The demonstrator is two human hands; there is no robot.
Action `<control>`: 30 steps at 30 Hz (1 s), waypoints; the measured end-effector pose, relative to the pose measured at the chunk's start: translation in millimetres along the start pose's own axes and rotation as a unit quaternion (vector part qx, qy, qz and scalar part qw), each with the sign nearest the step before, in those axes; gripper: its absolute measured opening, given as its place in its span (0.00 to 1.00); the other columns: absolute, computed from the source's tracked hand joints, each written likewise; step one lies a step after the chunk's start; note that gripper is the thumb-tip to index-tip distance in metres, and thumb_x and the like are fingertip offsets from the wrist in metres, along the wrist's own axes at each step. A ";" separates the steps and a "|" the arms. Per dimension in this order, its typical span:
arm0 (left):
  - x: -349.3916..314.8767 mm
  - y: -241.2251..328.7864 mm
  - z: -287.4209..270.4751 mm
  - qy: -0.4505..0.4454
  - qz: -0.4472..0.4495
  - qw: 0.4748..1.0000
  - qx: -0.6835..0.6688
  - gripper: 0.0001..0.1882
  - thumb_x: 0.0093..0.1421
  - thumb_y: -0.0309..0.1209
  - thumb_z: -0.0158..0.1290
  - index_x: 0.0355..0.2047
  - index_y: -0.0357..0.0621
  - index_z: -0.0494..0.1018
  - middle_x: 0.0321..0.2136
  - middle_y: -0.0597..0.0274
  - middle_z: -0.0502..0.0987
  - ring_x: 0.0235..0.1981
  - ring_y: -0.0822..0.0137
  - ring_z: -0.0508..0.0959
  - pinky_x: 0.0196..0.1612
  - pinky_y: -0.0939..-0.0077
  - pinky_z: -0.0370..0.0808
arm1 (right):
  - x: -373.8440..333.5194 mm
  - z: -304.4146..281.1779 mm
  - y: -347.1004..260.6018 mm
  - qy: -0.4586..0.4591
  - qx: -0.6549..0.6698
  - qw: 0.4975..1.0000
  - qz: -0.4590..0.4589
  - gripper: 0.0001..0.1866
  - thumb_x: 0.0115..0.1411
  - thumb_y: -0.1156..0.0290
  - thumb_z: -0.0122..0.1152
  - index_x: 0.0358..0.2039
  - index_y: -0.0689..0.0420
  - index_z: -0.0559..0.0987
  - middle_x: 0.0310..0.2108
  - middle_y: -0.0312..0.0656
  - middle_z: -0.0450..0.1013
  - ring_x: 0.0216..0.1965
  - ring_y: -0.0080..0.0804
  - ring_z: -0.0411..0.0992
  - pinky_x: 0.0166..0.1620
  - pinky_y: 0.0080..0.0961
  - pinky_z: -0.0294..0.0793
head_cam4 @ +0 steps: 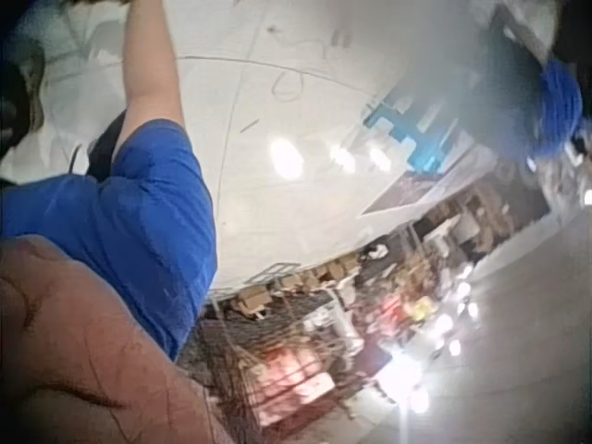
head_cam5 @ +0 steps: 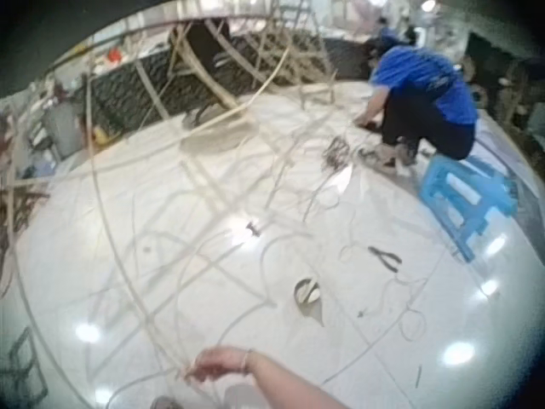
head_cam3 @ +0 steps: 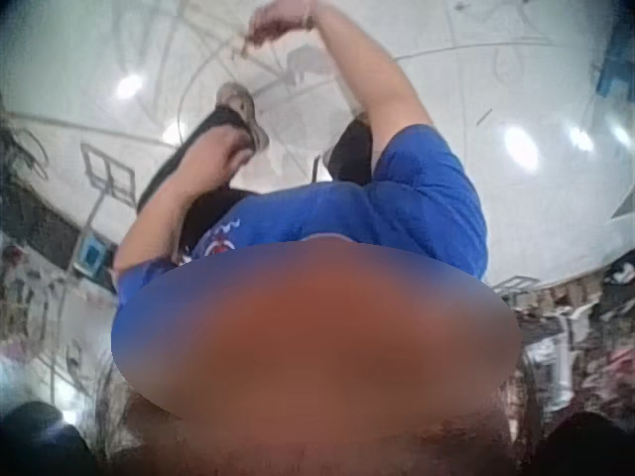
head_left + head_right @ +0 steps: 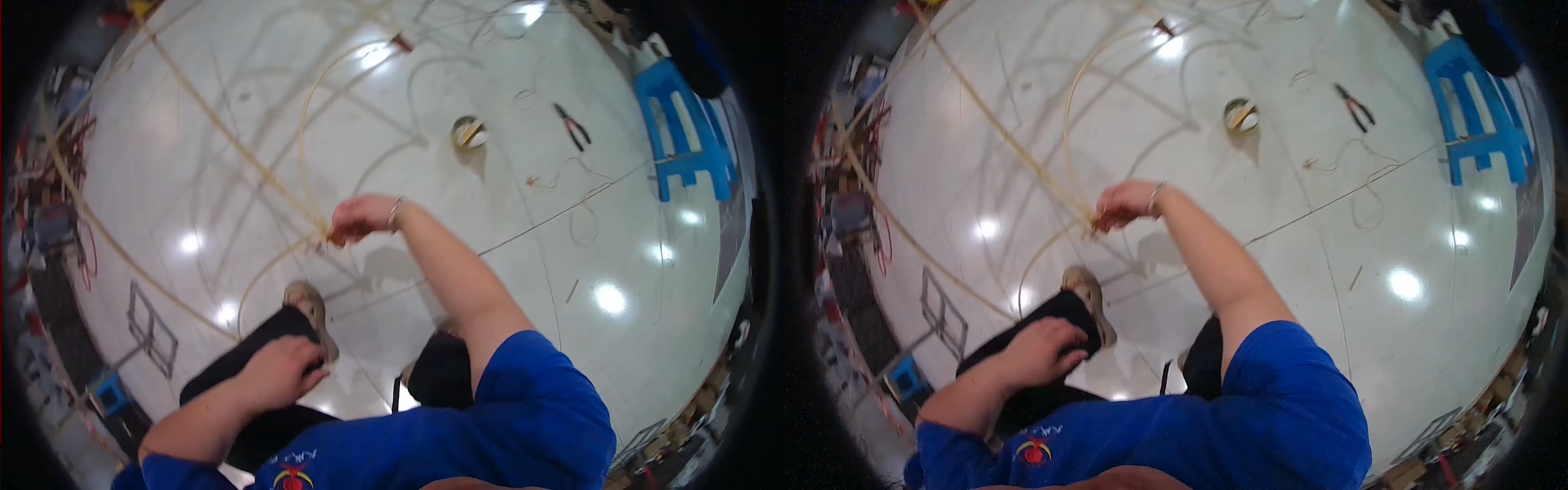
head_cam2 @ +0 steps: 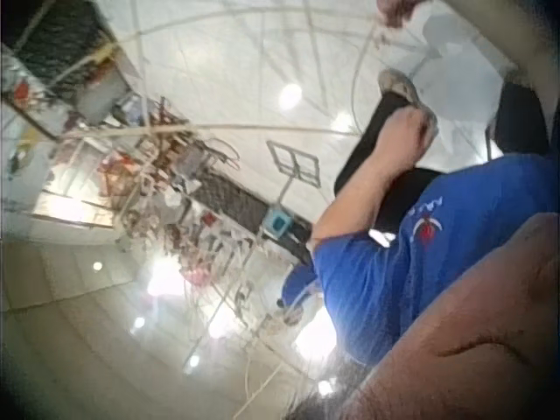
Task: The person sits on the floor and wraps a thin brown string around the end of a long bamboo stick. They use pliers to cut the string and apply glue from a bottle to secure the wrapped section.
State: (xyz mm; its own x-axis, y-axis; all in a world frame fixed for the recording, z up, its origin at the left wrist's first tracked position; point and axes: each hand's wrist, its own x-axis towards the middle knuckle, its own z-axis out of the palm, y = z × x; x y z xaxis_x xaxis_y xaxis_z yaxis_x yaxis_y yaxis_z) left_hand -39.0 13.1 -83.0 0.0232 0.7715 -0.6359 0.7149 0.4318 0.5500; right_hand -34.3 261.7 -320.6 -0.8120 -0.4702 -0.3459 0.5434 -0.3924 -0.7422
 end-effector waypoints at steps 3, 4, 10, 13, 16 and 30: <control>1.9 3.8 -4.6 0.014 -0.007 1.000 -0.013 0.12 0.52 0.35 0.55 0.35 0.45 0.72 0.30 0.55 0.73 0.36 0.53 0.73 0.40 0.63 0.70 | -13.8 -20.9 6.0 0.087 0.170 0.981 -0.011 0.15 0.63 0.60 0.44 0.43 0.55 0.73 0.51 0.38 0.66 0.52 0.28 0.64 0.50 0.31 0.68; -0.3 8.8 -8.4 0.011 -0.020 0.999 -0.028 0.12 0.52 0.35 0.55 0.35 0.45 0.72 0.30 0.56 0.73 0.36 0.54 0.73 0.40 0.63 0.70 | -19.0 -20.7 6.7 0.091 0.173 0.980 -0.021 0.17 0.63 0.58 0.44 0.47 0.54 0.70 0.52 0.38 0.65 0.53 0.29 0.63 0.53 0.32 0.65; -3.3 5.4 -4.7 -0.001 -0.020 1.000 -0.024 0.13 0.53 0.35 0.55 0.37 0.43 0.71 0.31 0.57 0.72 0.36 0.55 0.72 0.40 0.65 0.70 | -15.3 5.0 -1.8 0.133 0.006 0.990 -0.043 0.26 0.62 0.53 0.47 0.56 0.54 0.63 0.55 0.39 0.62 0.57 0.30 0.58 0.56 0.31 0.61; 0.8 4.8 -5.1 0.001 -0.004 1.000 -0.029 0.13 0.53 0.35 0.54 0.37 0.43 0.71 0.31 0.56 0.72 0.36 0.55 0.72 0.40 0.65 0.70 | -6.5 15.3 3.2 0.103 -0.024 0.994 -0.029 0.26 0.60 0.55 0.53 0.54 0.55 0.65 0.49 0.38 0.67 0.51 0.26 0.64 0.53 0.27 0.64; 7.9 5.9 -10.4 -0.004 0.006 0.999 -0.033 0.13 0.52 0.36 0.55 0.36 0.43 0.71 0.31 0.55 0.73 0.36 0.54 0.73 0.41 0.64 0.69 | 0.2 18.0 6.9 0.078 -0.054 0.995 -0.037 0.26 0.57 0.54 0.58 0.50 0.59 0.68 0.36 0.33 0.74 0.38 0.20 0.71 0.42 0.18 0.69; 15.1 24.1 -16.1 -0.028 0.042 0.999 -0.019 0.14 0.54 0.39 0.53 0.35 0.43 0.73 0.28 0.56 0.73 0.32 0.55 0.74 0.37 0.65 0.71 | -11.0 39.1 41.5 0.282 -0.268 0.913 -0.127 0.21 0.52 0.58 0.63 0.38 0.60 0.71 0.33 0.42 0.75 0.31 0.26 0.74 0.33 0.23 0.73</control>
State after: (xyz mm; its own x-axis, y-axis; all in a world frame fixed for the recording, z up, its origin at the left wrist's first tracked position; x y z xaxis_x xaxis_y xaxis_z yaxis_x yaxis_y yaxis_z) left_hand -32.8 42.7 -70.7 0.1213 0.7788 -0.6154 0.6819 0.3851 0.6218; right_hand 5.5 219.7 -325.1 -0.9597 0.1233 -0.2527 0.2636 0.0814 -0.9612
